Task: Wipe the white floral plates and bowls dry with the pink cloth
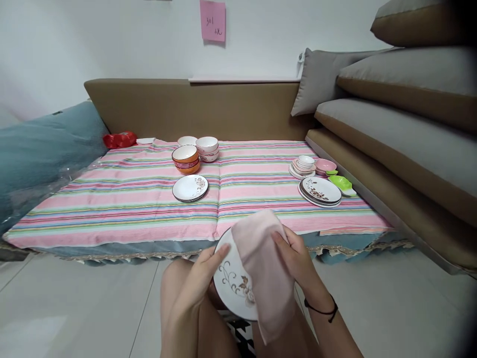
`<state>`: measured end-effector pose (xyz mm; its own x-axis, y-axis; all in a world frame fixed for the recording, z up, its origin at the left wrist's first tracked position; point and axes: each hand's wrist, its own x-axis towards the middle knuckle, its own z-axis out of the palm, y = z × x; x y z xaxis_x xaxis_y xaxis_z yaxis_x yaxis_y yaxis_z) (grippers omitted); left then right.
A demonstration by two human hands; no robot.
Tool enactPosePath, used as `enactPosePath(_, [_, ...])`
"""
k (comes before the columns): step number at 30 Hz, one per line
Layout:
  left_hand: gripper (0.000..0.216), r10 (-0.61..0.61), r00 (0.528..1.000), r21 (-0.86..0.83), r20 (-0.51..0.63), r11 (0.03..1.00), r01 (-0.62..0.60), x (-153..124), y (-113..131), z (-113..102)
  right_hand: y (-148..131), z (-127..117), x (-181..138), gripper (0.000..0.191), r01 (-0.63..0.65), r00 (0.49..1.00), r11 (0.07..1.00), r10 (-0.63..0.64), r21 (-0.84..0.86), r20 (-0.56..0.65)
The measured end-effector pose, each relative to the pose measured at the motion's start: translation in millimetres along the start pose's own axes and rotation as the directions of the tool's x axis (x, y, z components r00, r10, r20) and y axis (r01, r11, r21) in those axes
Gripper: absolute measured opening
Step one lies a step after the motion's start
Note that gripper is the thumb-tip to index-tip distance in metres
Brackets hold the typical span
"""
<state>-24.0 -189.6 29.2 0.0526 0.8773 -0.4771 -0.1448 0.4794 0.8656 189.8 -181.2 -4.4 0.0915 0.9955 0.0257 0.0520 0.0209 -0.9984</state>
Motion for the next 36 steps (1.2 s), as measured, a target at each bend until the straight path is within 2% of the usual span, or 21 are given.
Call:
enactPosePath(2, [0.036, 0.031, 0.996, -0.085, -0.087, 0.996, -0.039, 1.0, -4.0, 8.2, 11.6, 13.4, -6.4, 0.04, -0.056, 0.984, 0.991, 0.075, 0.12, -0.159])
enactPosePath(4, [0.039, 0.05, 0.977, -0.14, -0.207, 0.987, -0.081, 3.0, -11.0, 20.6, 19.9, 30.3, -13.4, 0.044, -0.082, 0.946, 0.966, 0.153, 0.246, -0.285])
enactPosePath(7, [0.04, 0.054, 0.933, -0.199, -0.355, 0.971, -0.132, 4.5, -23.2, 41.5, 26.2, 54.9, -23.1, 0.05, -0.092, 0.891, 0.939, 0.226, 0.332, -0.393])
enactPosePath(10, [0.039, 0.086, 0.921, -0.18, -0.379, 0.97, -0.165, 2.4, -31.3, 54.1, 27.1, 65.7, -27.9, 0.054, -0.084, 0.861, 0.929, 0.249, 0.36, -0.444])
enactPosePath(12, [0.038, 0.118, 0.934, -0.143, -0.337, 0.974, -0.175, 0.3, -31.2, 53.7, 25.3, 60.4, -25.4, 0.053, -0.076, 0.875, 0.93, 0.235, 0.361, -0.424])
enactPosePath(15, [0.036, 0.116, 0.959, -0.05, -0.26, 0.99, -0.133, -2.2, -21.9, 39.9, 18.5, 35.8, -12.9, 0.047, -0.107, 0.938, 0.926, 0.215, 0.363, -0.273])
enactPosePath(17, [0.037, 0.101, 0.984, 0.089, -0.147, 0.992, -0.088, -3.9, -10.6, 25.5, 11.5, 14.3, -2.3, 0.043, -0.121, 0.972, 0.941, 0.177, 0.317, -0.155])
enactPosePath(19, [0.037, 0.098, 0.994, 0.271, -0.042, 0.959, -0.083, -5.9, 2.7, 11.4, 3.5, -5.1, 6.6, 0.039, -0.108, 0.993, 0.976, 0.116, 0.19, -0.032])
enactPosePath(21, [0.034, 0.092, 0.994, 0.433, 0.066, 0.895, -0.111, -7.2, 15.8, 0.9, -4.9, -17.7, 11.8, 0.037, -0.097, 0.985, 0.995, 0.092, 0.027, 0.147])
enactPosePath(23, [0.027, 0.078, 0.969, 0.545, 0.234, 0.815, -0.197, -6.2, 26.1, -4.3, -13.0, -21.3, 13.3, 0.036, -0.043, 0.93, 0.99, 0.088, -0.131, 0.358])
enactPosePath(26, [0.014, -0.036, 0.89, 0.677, 0.454, 0.664, -0.318, 1.4, 33.4, -3.5, -23.7, -12.4, 11.0, 0.035, 0.154, 0.762, 0.947, 0.066, -0.28, 0.644])
enactPosePath(28, [0.009, -0.193, 0.821, 0.744, 0.537, 0.568, -0.353, 9.0, 33.8, -1.1, -29.0, -3.0, 8.4, 0.038, 0.281, 0.639, 0.92, 0.033, -0.274, 0.768])
enactPosePath(29, [0.007, -0.257, 0.782, 0.753, 0.568, 0.546, -0.367, 12.8, 33.1, -0.5, -31.1, 1.2, 7.3, 0.041, 0.318, 0.596, 0.914, 0.015, -0.252, 0.803])
enactPosePath(30, [0.006, -0.291, 0.75, 0.746, 0.594, 0.547, -0.379, 16.3, 32.2, -0.6, -32.7, 4.5, 6.4, 0.043, 0.334, 0.576, 0.913, -0.003, -0.232, 0.818])
enactPosePath(31, [0.007, -0.286, 0.737, 0.727, 0.613, 0.568, -0.385, 19.3, 31.1, -1.5, -33.8, 6.7, 5.7, 0.045, 0.335, 0.584, 0.915, -0.015, -0.224, 0.811])
enactPosePath(32, [0.009, -0.247, 0.745, 0.702, 0.619, 0.6, -0.384, 21.6, 30.0, -3.3, -34.5, 7.8, 5.4, 0.046, 0.318, 0.62, 0.92, -0.019, -0.23, 0.784])
enactPosePath(34, [0.013, -0.127, 0.793, 0.637, 0.595, 0.676, -0.371, 24.3, 27.7, -8.4, -34.4, 7.1, 5.7, 0.045, 0.246, 0.747, 0.935, -0.014, -0.256, 0.664])
enactPosePath(36, [0.019, -0.022, 0.85, 0.542, 0.527, 0.779, -0.315, 25.0, 25.0, -13.7, -31.9, 4.1, 6.8, 0.044, 0.136, 0.878, 0.952, 0.012, -0.273, 0.478])
